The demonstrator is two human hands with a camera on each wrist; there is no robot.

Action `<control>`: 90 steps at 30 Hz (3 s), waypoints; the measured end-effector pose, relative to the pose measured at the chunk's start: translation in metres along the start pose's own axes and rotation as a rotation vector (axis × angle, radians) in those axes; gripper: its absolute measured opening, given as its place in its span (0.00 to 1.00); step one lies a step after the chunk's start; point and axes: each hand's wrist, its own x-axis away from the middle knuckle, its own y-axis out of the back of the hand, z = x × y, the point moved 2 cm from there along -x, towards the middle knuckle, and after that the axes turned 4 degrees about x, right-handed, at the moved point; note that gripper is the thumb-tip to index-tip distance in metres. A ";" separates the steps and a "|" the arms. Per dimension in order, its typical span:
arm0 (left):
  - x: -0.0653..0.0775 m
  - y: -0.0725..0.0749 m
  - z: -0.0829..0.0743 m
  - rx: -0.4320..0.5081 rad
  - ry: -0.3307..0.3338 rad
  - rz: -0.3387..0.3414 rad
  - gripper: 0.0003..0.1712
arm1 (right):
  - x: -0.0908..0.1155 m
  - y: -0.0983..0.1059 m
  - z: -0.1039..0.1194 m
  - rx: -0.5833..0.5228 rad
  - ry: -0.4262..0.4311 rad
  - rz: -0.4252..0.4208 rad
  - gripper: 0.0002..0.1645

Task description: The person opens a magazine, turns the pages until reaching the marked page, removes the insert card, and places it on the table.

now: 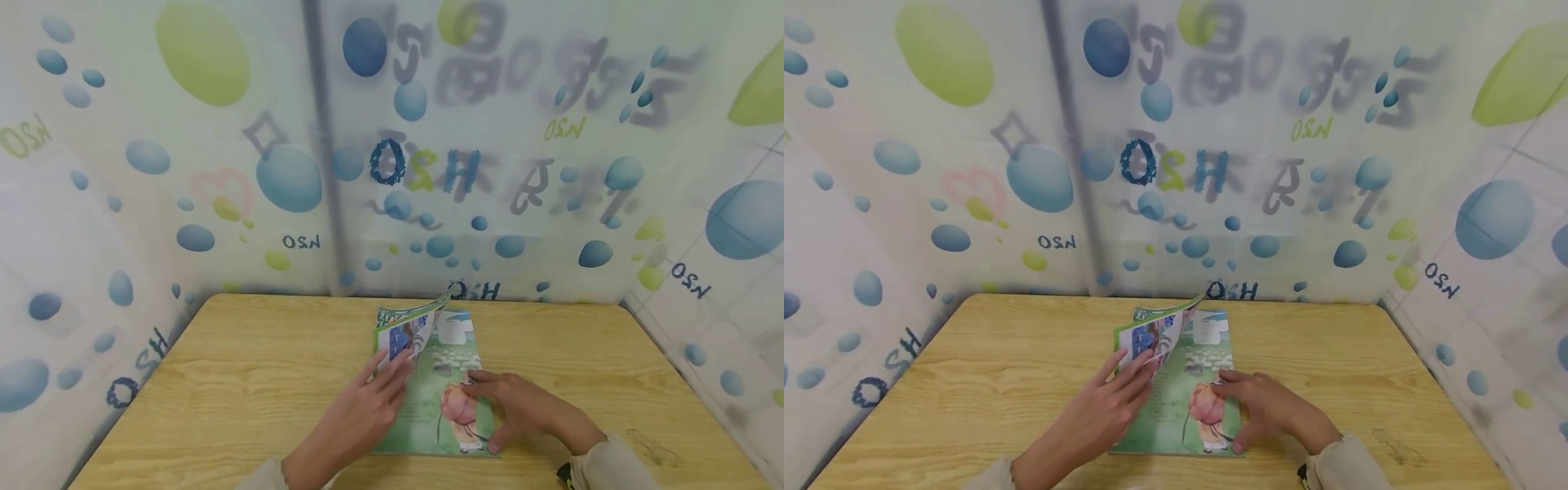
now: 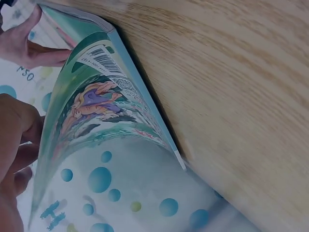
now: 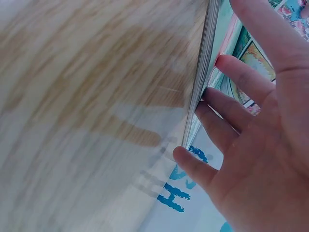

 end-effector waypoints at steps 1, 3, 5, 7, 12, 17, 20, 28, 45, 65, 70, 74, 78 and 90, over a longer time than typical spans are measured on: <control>0.001 0.000 0.000 0.011 0.004 0.023 0.18 | 0.000 0.000 0.000 -0.001 -0.004 0.001 0.57; 0.001 0.001 0.001 0.034 0.020 0.045 0.15 | 0.000 0.001 0.001 -0.003 -0.017 0.010 0.57; 0.001 0.001 0.001 0.058 0.045 0.039 0.15 | 0.000 0.001 0.002 0.002 -0.032 0.020 0.56; 0.000 0.002 0.000 0.078 0.077 0.029 0.16 | -0.001 0.002 0.002 0.010 -0.049 0.030 0.56; -0.004 0.003 0.000 0.082 0.153 0.018 0.16 | -0.003 0.003 0.004 0.015 -0.072 0.041 0.55; -0.004 0.004 0.003 0.064 0.221 0.033 0.23 | -0.002 0.003 0.004 0.016 -0.074 0.041 0.56; -0.003 0.004 0.005 0.078 0.272 0.024 0.26 | -0.003 0.003 0.004 0.036 -0.076 0.042 0.56; 0.000 0.000 0.007 0.102 0.313 0.036 0.08 | -0.004 0.004 0.005 0.047 -0.070 0.043 0.56; 0.008 -0.019 0.013 0.344 0.362 0.196 0.10 | -0.004 0.004 0.004 0.035 -0.080 0.044 0.57; 0.014 -0.030 0.016 0.442 0.442 0.143 0.12 | -0.004 0.007 0.006 0.004 -0.087 0.053 0.54; 0.015 -0.031 0.015 0.435 0.437 0.126 0.12 | -0.005 0.006 0.004 0.006 -0.084 0.049 0.53; 0.016 -0.032 0.015 0.438 0.436 0.129 0.13 | -0.005 0.006 0.003 0.007 -0.084 0.042 0.53; 0.016 -0.034 0.014 0.440 0.433 0.130 0.15 | -0.005 0.005 0.003 0.009 -0.079 0.035 0.54; 0.011 -0.033 0.008 0.494 0.450 0.234 0.45 | -0.007 0.004 0.001 -0.011 -0.089 -0.004 0.48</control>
